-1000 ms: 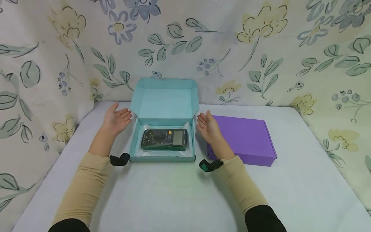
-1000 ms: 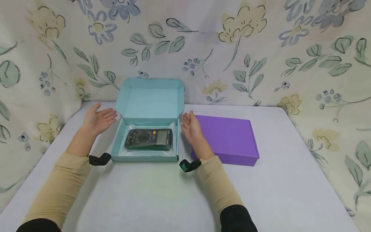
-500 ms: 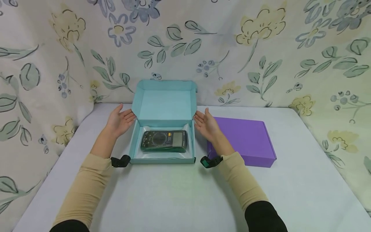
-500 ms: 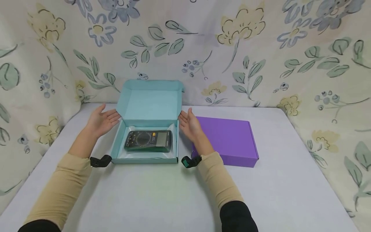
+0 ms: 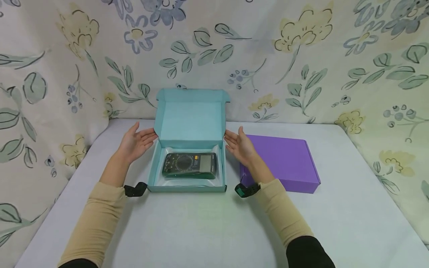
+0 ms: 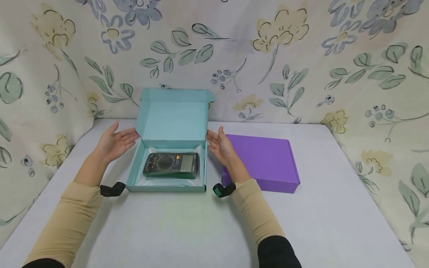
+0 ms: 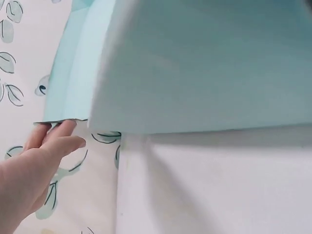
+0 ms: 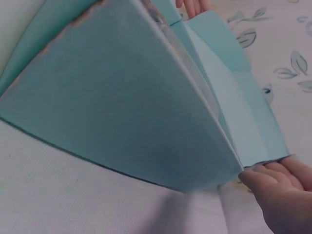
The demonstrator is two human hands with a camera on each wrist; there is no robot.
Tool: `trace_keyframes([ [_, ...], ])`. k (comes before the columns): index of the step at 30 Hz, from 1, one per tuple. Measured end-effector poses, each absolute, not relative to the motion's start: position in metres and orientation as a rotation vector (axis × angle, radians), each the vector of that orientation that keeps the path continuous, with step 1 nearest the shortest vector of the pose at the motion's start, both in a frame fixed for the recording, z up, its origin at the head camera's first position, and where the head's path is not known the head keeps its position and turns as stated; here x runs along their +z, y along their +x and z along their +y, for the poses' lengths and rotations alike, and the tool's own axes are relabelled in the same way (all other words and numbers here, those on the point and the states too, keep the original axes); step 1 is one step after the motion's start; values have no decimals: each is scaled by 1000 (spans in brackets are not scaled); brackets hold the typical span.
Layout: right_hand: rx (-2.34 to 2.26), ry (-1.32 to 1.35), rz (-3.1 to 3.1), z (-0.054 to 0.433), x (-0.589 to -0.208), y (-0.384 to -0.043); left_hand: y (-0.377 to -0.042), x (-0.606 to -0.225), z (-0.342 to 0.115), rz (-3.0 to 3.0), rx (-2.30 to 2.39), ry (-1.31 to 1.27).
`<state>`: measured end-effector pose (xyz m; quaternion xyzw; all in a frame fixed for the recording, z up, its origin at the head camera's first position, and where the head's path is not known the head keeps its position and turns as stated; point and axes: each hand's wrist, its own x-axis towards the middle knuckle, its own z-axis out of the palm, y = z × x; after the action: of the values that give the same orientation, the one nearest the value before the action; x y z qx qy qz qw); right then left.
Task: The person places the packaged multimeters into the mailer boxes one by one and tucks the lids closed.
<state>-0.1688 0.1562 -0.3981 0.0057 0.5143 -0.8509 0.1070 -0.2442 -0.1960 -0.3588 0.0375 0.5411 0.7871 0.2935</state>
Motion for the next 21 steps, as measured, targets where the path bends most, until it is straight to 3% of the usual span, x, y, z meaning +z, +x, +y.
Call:
trace_keyframes([
  [21,-2244,3,1827,165,-401,-153,-234,-364,-207,1627,1924,256],
])
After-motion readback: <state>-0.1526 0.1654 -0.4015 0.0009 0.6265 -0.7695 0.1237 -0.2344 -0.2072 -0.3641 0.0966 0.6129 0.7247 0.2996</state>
